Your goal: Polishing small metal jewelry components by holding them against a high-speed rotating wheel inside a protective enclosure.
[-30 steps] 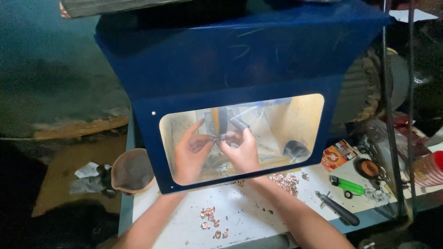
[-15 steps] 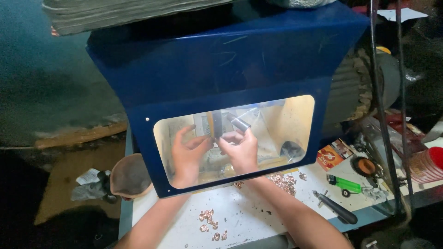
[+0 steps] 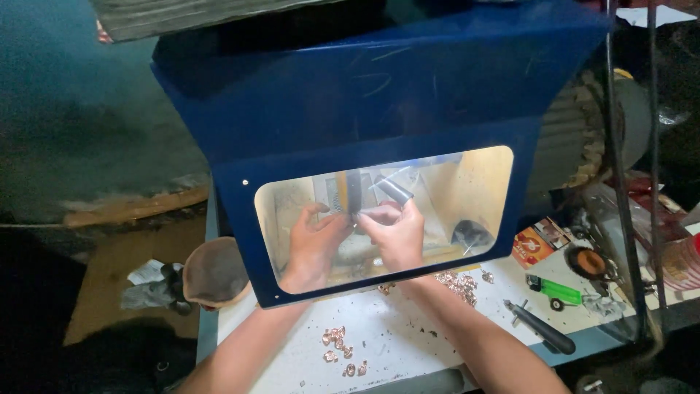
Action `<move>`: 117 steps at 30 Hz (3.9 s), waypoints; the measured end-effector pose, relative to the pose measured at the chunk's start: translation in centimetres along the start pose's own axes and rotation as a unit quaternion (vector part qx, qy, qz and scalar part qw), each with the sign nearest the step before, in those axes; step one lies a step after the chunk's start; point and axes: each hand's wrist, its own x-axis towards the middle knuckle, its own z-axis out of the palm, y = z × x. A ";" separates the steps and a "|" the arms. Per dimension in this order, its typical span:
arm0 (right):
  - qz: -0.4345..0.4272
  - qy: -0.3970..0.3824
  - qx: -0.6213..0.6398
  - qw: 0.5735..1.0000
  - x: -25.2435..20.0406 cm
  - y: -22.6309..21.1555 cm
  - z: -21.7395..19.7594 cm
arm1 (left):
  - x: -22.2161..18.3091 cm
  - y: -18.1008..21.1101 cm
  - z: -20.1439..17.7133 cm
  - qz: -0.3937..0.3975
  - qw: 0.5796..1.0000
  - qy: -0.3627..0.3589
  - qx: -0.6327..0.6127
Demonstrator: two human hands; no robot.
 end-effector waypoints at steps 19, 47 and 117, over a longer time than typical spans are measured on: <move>0.045 -0.004 0.038 0.998 -0.5 -0.5 1.3 | -0.4 0.0 -0.9 0.079 0.997 0.025 0.000; 0.029 -0.085 0.119 0.989 -1.3 0.6 0.6 | -0.9 0.1 -1.5 0.262 0.956 0.006 0.134; 0.161 -0.122 0.222 0.954 0.9 1.7 -0.4 | -0.7 -0.7 0.8 0.167 0.981 0.039 0.085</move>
